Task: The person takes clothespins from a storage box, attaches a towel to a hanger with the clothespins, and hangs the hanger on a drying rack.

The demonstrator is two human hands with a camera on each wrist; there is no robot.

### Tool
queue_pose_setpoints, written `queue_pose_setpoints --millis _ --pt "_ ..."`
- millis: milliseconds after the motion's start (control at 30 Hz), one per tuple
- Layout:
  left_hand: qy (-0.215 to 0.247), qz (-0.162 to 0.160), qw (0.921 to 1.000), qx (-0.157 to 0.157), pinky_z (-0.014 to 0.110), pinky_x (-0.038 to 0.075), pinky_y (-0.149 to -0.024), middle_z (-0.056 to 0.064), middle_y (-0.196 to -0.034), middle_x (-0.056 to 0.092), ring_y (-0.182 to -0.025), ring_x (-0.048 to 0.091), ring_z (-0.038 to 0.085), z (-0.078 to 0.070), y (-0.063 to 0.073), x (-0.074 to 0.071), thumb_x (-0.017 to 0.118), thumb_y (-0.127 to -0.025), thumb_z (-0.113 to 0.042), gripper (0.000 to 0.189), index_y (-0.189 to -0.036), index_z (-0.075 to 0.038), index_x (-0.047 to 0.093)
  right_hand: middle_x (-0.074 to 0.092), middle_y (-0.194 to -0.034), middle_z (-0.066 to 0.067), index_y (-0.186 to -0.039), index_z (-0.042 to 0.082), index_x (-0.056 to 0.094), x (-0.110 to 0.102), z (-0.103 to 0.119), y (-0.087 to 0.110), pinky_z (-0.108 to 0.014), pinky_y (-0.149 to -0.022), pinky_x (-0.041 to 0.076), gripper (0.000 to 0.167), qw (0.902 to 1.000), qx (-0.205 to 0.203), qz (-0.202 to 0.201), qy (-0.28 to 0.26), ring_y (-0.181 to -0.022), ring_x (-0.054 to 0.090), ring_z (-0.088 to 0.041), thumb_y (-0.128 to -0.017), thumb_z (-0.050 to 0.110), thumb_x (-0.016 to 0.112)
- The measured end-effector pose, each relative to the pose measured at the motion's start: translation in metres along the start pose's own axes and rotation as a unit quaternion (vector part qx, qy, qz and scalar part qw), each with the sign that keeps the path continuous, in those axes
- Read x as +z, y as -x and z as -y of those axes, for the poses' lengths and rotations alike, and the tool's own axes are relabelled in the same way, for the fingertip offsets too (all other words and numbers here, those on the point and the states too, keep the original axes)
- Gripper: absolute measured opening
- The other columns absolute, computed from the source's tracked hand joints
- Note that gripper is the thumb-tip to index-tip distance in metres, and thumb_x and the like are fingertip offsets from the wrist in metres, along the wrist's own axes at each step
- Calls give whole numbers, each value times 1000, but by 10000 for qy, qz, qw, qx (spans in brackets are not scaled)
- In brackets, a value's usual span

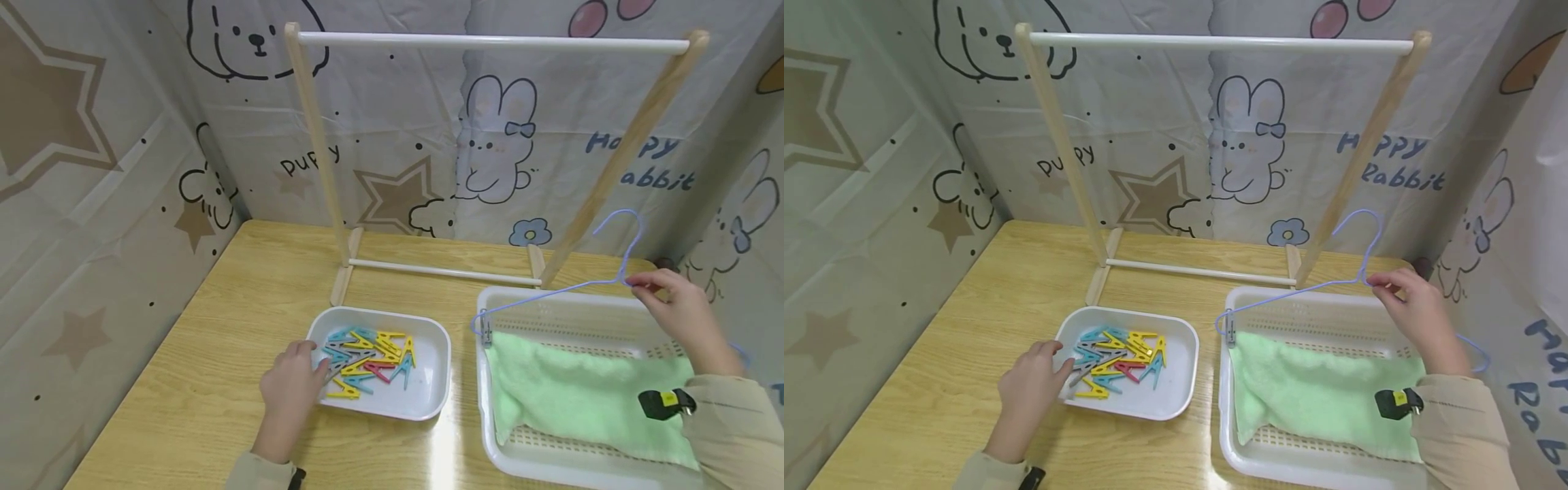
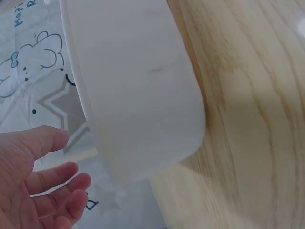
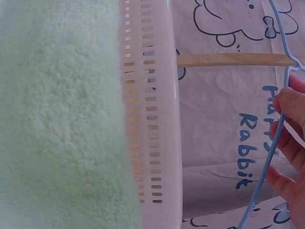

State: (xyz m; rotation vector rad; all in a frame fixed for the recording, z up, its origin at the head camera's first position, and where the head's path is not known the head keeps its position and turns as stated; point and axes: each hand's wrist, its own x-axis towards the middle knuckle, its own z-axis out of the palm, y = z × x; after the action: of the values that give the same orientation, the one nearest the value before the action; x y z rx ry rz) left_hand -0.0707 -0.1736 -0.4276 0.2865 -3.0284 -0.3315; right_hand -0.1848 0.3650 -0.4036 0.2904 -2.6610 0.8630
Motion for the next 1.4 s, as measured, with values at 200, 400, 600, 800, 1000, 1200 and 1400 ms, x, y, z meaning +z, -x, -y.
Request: queue_pose_setpoints --millis 200,400,600,800,1000,1200,1400 --pt "57 -37 9998 -171 36 43 -46 14 -92 59 -71 57 28 9 2 1 68 -77 -29 43 -106 2 58 59 -92 -11 -95 2 64 -2 22 3 -26 -66 34 11 9997 -56 -8 234 -80 48 -16 -85 2 59" --pt "-58 140 9993 -344 38 43 -46 16 -88 57 -69 55 28 15 5 2 69 -77 -28 49 -109 7 53 60 -96 -3 -100 13 65 18 -31 2 -35 -68 40 15 9986 280 98 440 -87 51 -17 -86 10 59" --pt "-51 426 9976 -548 42 45 -50 19 -90 55 -71 54 31 20 6 2 67 -78 -26 51 -111 9 50 58 -102 1 -104 22 64 38 -94 3 -40 -77 41 18 9965 405 255 685 -93 50 -16 -87 16 59" --pt "-72 692 9958 -599 36 43 -45 17 -81 53 -61 51 26 26 5 4 65 -80 -25 48 -108 11 50 58 -95 -13 -97 6 64 17 -19 11 -46 -74 37 12 9992 297 226 148 -87 50 -29 -86 7 58" --pt "-39 853 9944 -627 33 40 -43 14 -77 52 -56 48 23 27 5 4 63 -81 -26 43 -103 10 53 56 -99 -26 -98 -4 59 1 31 16 -54 -69 38 14 9968 273 646 370 -89 49 -41 -86 -4 53" --pt "9 1014 9926 -664 36 42 -45 17 -79 53 -57 49 24 29 6 4 60 -83 -28 44 -103 11 54 56 -101 -28 -101 -1 59 3 29 19 -48 -61 42 15 9912 521 1053 616 -89 51 -43 -88 2 53" --pt "39 1276 9887 -782 40 43 -48 17 -80 54 -59 51 26 31 4 6 57 -85 -30 46 -105 11 53 58 -97 -27 -99 -5 60 9 23 22 -41 -60 43 15 9879 543 1336 564 -85 53 -40 -87 3 55"
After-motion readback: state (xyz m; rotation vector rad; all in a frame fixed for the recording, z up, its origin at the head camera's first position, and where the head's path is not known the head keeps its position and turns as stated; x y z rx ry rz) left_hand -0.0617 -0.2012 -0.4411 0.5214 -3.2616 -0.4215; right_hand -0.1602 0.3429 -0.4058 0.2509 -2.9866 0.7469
